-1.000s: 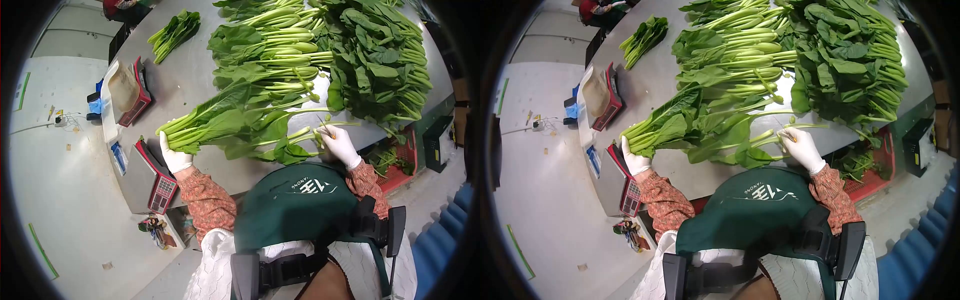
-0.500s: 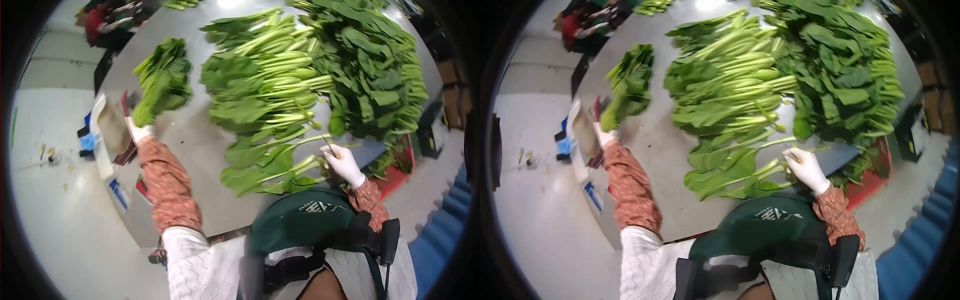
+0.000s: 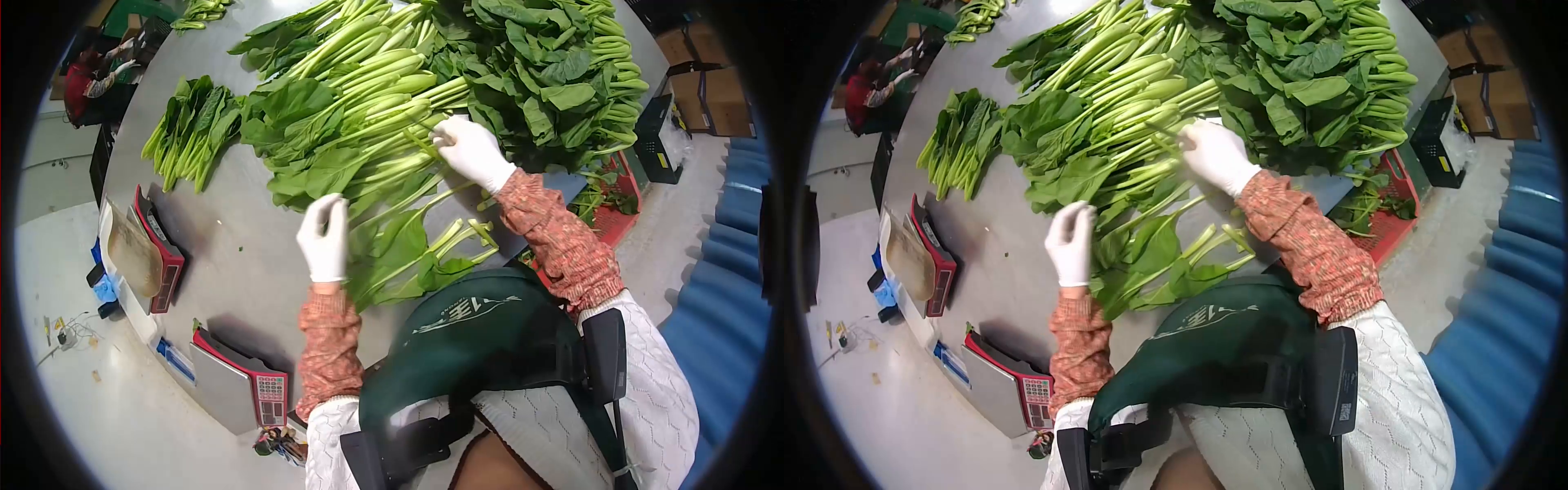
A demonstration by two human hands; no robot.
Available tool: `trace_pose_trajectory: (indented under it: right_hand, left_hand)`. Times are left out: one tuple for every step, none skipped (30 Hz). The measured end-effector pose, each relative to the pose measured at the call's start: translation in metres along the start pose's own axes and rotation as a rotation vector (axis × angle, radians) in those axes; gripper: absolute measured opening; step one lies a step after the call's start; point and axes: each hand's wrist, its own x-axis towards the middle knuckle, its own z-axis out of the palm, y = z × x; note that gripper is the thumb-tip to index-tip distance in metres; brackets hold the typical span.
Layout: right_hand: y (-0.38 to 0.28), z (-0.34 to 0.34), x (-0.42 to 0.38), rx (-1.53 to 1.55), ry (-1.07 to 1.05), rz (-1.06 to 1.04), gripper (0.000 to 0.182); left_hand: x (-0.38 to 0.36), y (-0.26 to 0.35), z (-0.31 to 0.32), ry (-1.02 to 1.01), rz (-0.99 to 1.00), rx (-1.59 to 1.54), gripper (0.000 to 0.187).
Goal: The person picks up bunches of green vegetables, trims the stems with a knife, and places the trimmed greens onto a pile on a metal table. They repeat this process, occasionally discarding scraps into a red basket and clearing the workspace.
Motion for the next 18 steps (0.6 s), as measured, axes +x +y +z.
trace_pose_trajectory:
  right_hand:
    - [0.002, 0.012, -0.005, -0.106, 0.056, -0.094, 0.02]
    - [0.005, 0.021, -0.011, -0.258, 0.007, -0.054, 0.025]
    - [0.012, 0.031, -0.018, -0.247, 0.017, -0.08, 0.026]
    - [0.016, 0.033, -0.024, -0.235, 0.03, -0.108, 0.028]
    - [0.02, 0.035, -0.028, -0.219, -0.007, -0.112, 0.029]
    - [0.019, 0.032, -0.031, -0.205, -0.045, -0.115, 0.03]
    - [0.019, 0.029, -0.036, -0.19, -0.082, -0.116, 0.03]
    - [0.023, 0.027, -0.041, -0.172, -0.104, -0.122, 0.029]
    - [0.028, 0.026, -0.045, -0.153, -0.123, -0.131, 0.028]
    - [0.033, 0.025, -0.043, -0.132, -0.131, -0.154, 0.027]
    - [0.035, 0.026, -0.043, -0.069, -0.138, -0.124, 0.025]
    - [0.036, 0.026, -0.043, -0.001, -0.127, -0.12, 0.024]
    - [0.037, 0.022, -0.047, 0.034, -0.085, -0.128, 0.019]
    - [0.03, 0.011, -0.051, 0.041, -0.113, -0.164, 0.02]
    - [0.005, -0.007, -0.056, 0.308, -0.203, -0.011, 0.021]
    - [-0.014, -0.029, -0.061, 0.567, -0.316, 0.156, 0.023]
    - [-0.026, -0.04, -0.063, 0.623, -0.32, 0.167, 0.025]
    - [-0.035, -0.049, -0.068, 0.678, -0.326, 0.191, 0.026]
  left_hand:
    - [-0.011, 0.01, 0.01, -0.039, 0.167, 0.215, 0.014]
    - [-0.021, 0.004, 0.018, -0.087, 0.182, 0.232, 0.017]
    - [-0.029, 0.002, 0.025, -0.094, 0.258, 0.283, 0.017]
    - [-0.036, 0.007, 0.029, -0.122, 0.25, 0.284, 0.017]
    - [-0.041, 0.007, 0.031, -0.126, 0.241, 0.283, 0.017]
    - [-0.046, 0.005, 0.033, -0.131, 0.231, 0.282, 0.017]
    - [-0.048, 0.005, 0.034, -0.11, 0.26, 0.275, 0.016]
    - [-0.052, 0.006, 0.035, -0.114, 0.277, 0.291, 0.015]
    - [-0.054, 0.014, 0.035, -0.114, 0.299, 0.308, 0.015]
    - [-0.052, 0.023, 0.035, -0.104, 0.331, 0.332, 0.014]
    - [-0.05, 0.027, 0.036, -0.086, 0.378, 0.38, 0.013]
    - [-0.049, 0.034, 0.035, -0.079, 0.383, 0.375, 0.013]
    - [-0.047, 0.031, 0.036, -0.029, 0.46, 0.379, 0.014]
    - [-0.049, 0.036, 0.036, -0.033, 0.419, 0.392, 0.016]
    - [-0.05, 0.042, 0.036, -0.001, 0.444, 0.392, 0.016]
    - [-0.051, 0.039, 0.036, 0.026, 0.466, 0.433, 0.022]
    - [-0.049, 0.051, 0.034, 0.024, 0.517, 0.499, 0.028]
    - [-0.049, 0.069, 0.034, 0.013, 0.561, 0.56, 0.034]
